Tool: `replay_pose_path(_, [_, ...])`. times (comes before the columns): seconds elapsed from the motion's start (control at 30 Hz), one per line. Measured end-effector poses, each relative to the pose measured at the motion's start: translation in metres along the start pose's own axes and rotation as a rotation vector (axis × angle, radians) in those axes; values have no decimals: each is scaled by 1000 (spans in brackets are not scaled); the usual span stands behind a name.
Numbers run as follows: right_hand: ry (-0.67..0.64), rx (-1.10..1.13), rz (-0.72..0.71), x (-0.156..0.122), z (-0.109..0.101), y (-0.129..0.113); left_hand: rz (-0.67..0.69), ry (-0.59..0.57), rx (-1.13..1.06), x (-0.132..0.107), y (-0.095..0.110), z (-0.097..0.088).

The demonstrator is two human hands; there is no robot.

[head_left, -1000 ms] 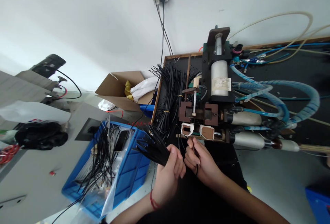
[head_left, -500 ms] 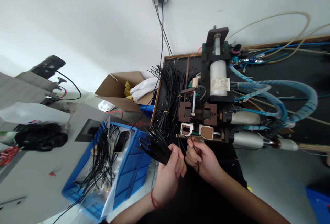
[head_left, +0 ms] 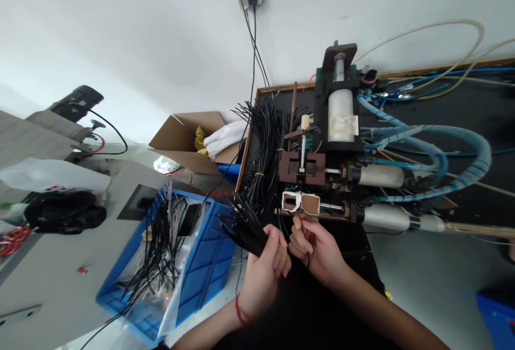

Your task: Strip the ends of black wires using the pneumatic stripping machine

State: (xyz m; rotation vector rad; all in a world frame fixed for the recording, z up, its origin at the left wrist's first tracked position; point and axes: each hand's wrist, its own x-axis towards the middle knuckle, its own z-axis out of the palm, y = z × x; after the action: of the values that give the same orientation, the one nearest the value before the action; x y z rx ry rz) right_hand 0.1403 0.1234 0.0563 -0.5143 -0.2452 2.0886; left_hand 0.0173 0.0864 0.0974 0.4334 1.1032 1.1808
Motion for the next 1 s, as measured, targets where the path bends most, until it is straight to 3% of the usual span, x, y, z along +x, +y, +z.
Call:
replay_pose_path(0.1, [39, -104, -35, -1, -1, 2, 11, -24, 4, -1, -1, -1])
replay_pose_path(0.23, [118, -519, -129, -2, -6, 7, 30, -59, 8, -2, -4, -1])
replay_pose_path(0.4, [91, -1453, 46, 5, -18, 10, 17, -111, 6, -5, -7, -2])
replay_pose_path(0.53, [222, -1692, 103, 12, -31, 7, -40, -173, 31, -10, -4, -3])
replay_pose_path(0.63, [279, -1766, 70, 9, -32, 1, -72, -264, 74, -13, -2, -3])
replay_pose_path(0.73, [214, -1759, 23, -2, -24, -5, -94, -324, 131, -16, 0, -2])
replay_pose_path(0.8, [151, -1636, -91, -13, -14, -8, -108, -356, 177, -16, 2, -2])
replay_pose_path(0.93, [136, -1193, -492, -32, 4, -14, -175, -429, 262, -17, 4, -2])
replay_pose_path(1.0, [83, -1054, -489, -36, 11, -16, -191, -432, 314, -17, 5, -2])
